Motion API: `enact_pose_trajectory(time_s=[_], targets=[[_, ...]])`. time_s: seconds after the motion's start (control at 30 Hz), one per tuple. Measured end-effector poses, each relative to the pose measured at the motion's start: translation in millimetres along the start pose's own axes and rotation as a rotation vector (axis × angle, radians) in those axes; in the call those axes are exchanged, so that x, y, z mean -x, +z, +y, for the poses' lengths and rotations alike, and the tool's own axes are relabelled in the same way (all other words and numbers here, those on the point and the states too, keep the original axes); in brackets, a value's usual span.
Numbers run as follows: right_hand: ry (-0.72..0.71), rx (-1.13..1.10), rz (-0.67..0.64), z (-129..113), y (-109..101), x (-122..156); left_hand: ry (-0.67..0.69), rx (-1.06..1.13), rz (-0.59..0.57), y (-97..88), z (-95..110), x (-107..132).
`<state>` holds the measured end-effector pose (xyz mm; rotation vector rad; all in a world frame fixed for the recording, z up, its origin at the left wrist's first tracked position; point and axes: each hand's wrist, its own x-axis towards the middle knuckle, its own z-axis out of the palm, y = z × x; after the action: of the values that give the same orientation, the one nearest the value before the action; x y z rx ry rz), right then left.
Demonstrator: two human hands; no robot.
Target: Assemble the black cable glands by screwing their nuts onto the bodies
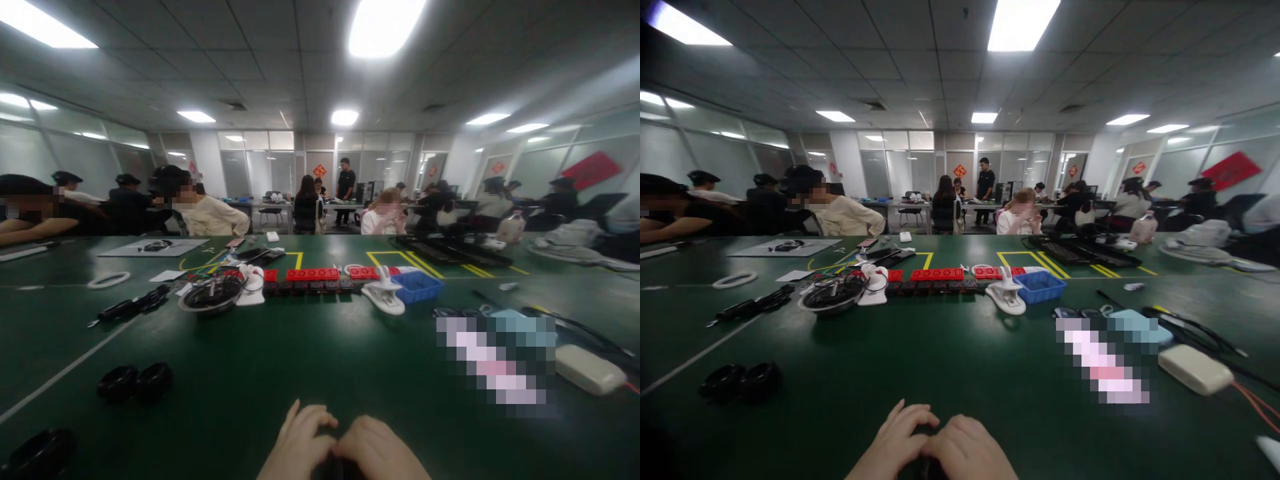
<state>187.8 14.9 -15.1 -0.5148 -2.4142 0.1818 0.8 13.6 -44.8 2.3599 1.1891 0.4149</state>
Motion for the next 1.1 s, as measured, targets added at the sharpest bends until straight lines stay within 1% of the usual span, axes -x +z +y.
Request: enact_pose_trajectory(time_s=[0.07, 0.13, 0.2, 0.27, 0.33, 0.4, 0.5, 0.63, 0.73, 0.87, 0.97, 1.03, 1.1], targets=[[0.015, -0.038, 0.006, -0.8, -2.2, -0.9, -0.024, -0.010, 0.036, 0.1, -0.4, 3.9], [0.050, -0.042, -0.022, -2.2, -4.6, -1.7, -0.025, -0.019, 0.070, -1.1, 0.6, 6.8], [0.075, -0.036, -0.052, -4.0, -7.5, -2.5, -0.016, -0.017, 0.072, -3.3, 2.8, 8.1], [0.090, -0.035, -0.089, -6.1, -11.1, -3.9, -0.017, -0.008, 0.058, -6.3, 5.8, 8.2], [0.086, -0.035, -0.096, -8.2, -15.8, -5.8, -0.025, 0.004, 0.037, -10.4, 9.2, 7.8], [0.066, -0.058, -0.110, -10.4, -21.2, -7.9, -0.038, 0.018, -0.004, -15.2, 13.2, 7.6], [0.060, -0.083, -0.175, -14.0, -28.3, -10.5, -0.062, 0.036, -0.069, -21.8, 19.6, 7.4], [0.067, -0.053, -0.237, -16.3, -28.5, -10.5, -0.054, 0.040, -0.059, -24.9, 24.7, 7.1], [0.039, -0.042, -0.238, -16.2, -25.7, -10.3, -0.030, 0.053, -0.062, -23.6, 22.1, 6.7], [0.003, -0.075, -0.262, -17.0, -29.1, -11.9, 0.012, 0.055, -0.061, -18.2, 11.6, 8.0], [-0.017, -0.082, -0.213, -17.3, -30.8, -10.3, 0.041, 0.029, -0.042, -13.6, 5.1, 10.3], [-0.036, -0.067, -0.149, -16.9, -28.9, -7.0, 0.034, 0.019, -0.036, -12.3, 4.4, 11.2], [-0.027, -0.034, -0.104, -16.5, -26.3, -3.3, 0.013, 0.024, -0.038, -12.7, 6.6, 11.2]])
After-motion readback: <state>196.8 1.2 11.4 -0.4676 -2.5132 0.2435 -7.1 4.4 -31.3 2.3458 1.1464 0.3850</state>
